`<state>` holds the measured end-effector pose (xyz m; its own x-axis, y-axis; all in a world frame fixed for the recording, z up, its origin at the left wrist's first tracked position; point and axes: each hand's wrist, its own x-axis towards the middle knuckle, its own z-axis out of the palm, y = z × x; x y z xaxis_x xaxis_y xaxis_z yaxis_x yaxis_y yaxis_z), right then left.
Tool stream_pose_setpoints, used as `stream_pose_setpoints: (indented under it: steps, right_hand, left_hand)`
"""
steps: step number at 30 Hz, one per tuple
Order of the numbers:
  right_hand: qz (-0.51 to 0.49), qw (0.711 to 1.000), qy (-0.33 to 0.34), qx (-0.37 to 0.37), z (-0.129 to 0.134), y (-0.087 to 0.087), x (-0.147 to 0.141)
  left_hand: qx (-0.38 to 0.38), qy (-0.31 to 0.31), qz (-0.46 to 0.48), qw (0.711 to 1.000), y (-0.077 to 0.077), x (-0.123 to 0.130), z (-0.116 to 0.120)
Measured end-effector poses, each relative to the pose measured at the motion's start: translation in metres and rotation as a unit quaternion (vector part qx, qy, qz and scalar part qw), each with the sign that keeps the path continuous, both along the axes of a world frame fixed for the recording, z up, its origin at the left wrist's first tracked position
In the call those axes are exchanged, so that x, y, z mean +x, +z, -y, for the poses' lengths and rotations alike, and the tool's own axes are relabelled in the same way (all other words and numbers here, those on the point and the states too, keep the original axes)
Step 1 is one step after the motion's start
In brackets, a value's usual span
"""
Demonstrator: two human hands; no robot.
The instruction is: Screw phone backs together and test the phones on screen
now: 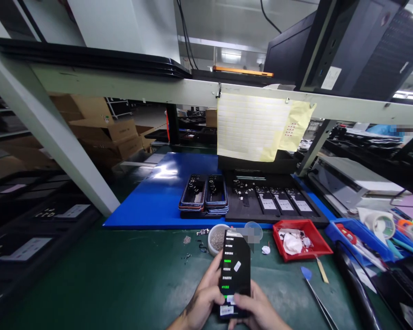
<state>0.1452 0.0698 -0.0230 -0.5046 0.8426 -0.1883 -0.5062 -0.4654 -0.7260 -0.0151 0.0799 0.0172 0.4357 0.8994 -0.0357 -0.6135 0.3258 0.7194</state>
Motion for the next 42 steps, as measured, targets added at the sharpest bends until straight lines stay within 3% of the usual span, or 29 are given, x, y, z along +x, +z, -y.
stream_pose_setpoints:
  steps: [5, 11, 22, 27, 30, 31, 33, 37, 38, 39, 42]
  right_hand:
    - [-0.043, 0.997, -0.006, -0.065, -0.001, 0.0, -0.001]
    - [-0.148, 0.984, 0.044, -0.093, -0.003, 0.012, -0.002]
    - [-0.136, 0.983, 0.069, -0.1, -0.006, 0.017, 0.002]
    - [-0.061, 0.992, 0.041, -0.105, -0.005, 0.017, 0.0]
    - [0.126, 0.991, -0.009, -0.038, -0.005, 0.019, 0.009]
    - [0.204, 0.978, -0.034, 0.008, -0.003, 0.019, 0.014]
    - [0.343, 0.923, -0.128, 0.119, 0.003, 0.021, 0.026]
    - [0.456, 0.752, -0.334, 0.34, 0.023, 0.018, 0.037]
    - [0.464, 0.718, -0.343, 0.39, 0.027, 0.015, 0.037]
    - [0.466, 0.702, -0.328, 0.428, 0.03, 0.012, 0.036]
    - [0.477, 0.685, -0.264, 0.484, 0.03, 0.003, 0.035]
  left_hand:
    - [-0.047, 0.042, -0.016, 0.998, -0.007, 0.0, 0.001]
    - [-0.075, 0.068, -0.03, 0.994, -0.008, 0.002, 0.001]
    - [-0.05, 0.072, -0.034, 0.996, -0.004, 0.004, 0.001]
    - [-0.009, 0.06, -0.068, 0.996, 0.005, 0.004, 0.003]
    - [0.026, 0.04, -0.076, 0.996, 0.011, 0.005, 0.002]
    - [0.032, 0.034, -0.079, 0.996, 0.011, 0.006, 0.002]
    - [0.046, 0.017, -0.09, 0.995, 0.008, 0.009, 0.004]
    - [0.054, -0.025, -0.129, 0.99, -0.002, 0.015, 0.011]
    - [0.049, -0.035, -0.141, 0.988, -0.004, 0.017, 0.012]
    - [0.047, -0.042, -0.155, 0.986, -0.006, 0.017, 0.014]
    - [0.048, -0.049, -0.192, 0.979, -0.007, 0.018, 0.015]
